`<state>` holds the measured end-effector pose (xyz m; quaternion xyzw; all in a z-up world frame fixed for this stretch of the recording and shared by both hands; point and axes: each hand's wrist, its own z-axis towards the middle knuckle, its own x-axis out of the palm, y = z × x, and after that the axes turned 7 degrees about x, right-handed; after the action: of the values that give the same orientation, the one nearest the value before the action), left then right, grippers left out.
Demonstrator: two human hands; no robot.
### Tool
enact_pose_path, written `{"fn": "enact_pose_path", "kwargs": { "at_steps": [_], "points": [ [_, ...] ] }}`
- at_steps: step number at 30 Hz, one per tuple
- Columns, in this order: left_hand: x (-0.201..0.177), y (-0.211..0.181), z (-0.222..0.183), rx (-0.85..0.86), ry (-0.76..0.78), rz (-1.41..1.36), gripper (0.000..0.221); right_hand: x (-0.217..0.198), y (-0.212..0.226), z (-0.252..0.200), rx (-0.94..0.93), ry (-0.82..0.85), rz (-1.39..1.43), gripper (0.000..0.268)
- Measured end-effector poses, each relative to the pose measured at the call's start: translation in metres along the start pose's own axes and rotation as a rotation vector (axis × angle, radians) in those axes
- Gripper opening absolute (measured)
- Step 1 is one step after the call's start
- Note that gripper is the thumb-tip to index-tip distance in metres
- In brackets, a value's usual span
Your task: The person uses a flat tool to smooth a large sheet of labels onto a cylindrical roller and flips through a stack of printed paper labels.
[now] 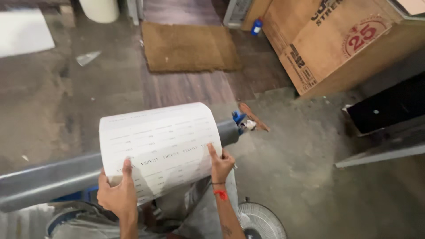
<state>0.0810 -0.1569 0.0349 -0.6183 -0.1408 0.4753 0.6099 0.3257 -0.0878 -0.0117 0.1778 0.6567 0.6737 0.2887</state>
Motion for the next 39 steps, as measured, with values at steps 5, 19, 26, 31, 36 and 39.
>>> {"fn": "enact_pose_path", "kwargs": {
  "at_steps": [5, 19, 26, 31, 36, 39],
  "points": [
    [0.012, -0.018, -0.032, 0.069, -0.080, -0.056, 0.048, -0.018, -0.019, 0.020, 0.016, 0.012, -0.073, 0.038],
    [0.020, 0.021, -0.028, 0.346, -0.238, -0.189, 0.049, -0.027, -0.054, -0.007, 0.036, 0.181, 0.206, 0.027],
    [-0.015, 0.000, 0.014, 0.320, 0.026, 0.244, 0.066, -0.017, -0.073, 0.012, 0.002, 0.195, 0.103, 0.032],
    [0.022, -0.024, 0.052, 0.960, 0.205, 0.422, 0.057, -0.055, -0.048, 0.005, 0.084, 0.447, 0.195, 0.032],
    [0.102, 0.001, 0.125, 0.880, 0.531, 0.588, 0.069, -0.152, -0.006, -0.078, -0.103, 0.582, -0.289, 0.016],
    [0.125, 0.022, 0.149, 0.770, 0.677, 0.690, 0.070, -0.222, -0.005, -0.109, -0.219, 0.960, -0.632, 0.029]
  ]
}}
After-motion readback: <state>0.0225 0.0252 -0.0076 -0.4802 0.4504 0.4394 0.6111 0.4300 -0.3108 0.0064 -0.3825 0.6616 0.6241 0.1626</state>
